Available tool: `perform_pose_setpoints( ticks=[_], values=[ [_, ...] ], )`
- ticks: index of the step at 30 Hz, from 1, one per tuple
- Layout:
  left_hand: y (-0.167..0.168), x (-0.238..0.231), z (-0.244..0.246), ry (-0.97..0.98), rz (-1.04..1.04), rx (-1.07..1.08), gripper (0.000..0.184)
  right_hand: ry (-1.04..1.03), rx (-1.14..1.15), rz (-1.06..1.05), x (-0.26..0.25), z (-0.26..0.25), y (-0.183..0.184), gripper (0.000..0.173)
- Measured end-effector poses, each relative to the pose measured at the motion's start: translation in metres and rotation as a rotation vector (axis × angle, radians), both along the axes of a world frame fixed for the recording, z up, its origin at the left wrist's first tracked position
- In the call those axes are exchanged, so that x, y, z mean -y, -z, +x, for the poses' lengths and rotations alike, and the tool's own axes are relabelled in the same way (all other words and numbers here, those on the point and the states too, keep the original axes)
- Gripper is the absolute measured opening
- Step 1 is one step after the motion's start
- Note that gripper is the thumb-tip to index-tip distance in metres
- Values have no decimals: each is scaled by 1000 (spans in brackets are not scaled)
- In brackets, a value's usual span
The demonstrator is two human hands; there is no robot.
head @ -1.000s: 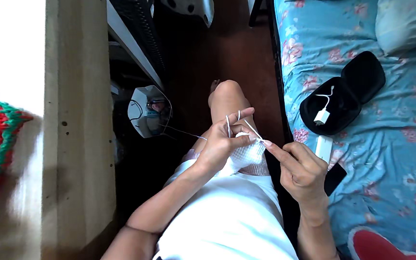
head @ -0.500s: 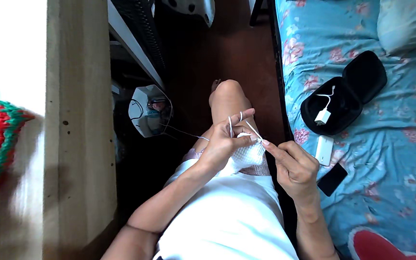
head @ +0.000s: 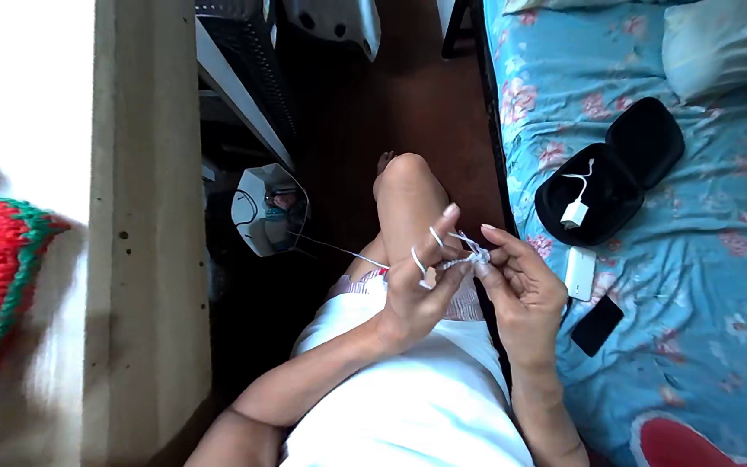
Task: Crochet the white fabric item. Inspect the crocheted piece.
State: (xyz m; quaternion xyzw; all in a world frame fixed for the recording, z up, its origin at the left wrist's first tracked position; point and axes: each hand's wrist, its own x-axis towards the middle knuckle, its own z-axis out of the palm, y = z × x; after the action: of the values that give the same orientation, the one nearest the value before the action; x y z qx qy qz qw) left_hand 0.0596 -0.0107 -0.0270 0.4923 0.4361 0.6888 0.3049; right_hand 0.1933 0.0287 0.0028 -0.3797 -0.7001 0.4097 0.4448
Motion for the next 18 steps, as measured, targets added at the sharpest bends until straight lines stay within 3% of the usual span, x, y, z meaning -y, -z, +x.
perform_pose_setpoints(
  ticks=[3,6,11,18],
  values=[
    [-15,-3,-16,210,-315,410,74,19,129,347,-5,7,15,20],
    [-19,-5,-29,306,-383,462,72,40,283,586,-11,18,20,18],
    [-23,-7,-41,357,-377,418,70,41,391,704,-15,23,16,19],
    [-23,-10,-51,484,-451,521,66,13,394,727,-16,27,19,19]
  ],
)
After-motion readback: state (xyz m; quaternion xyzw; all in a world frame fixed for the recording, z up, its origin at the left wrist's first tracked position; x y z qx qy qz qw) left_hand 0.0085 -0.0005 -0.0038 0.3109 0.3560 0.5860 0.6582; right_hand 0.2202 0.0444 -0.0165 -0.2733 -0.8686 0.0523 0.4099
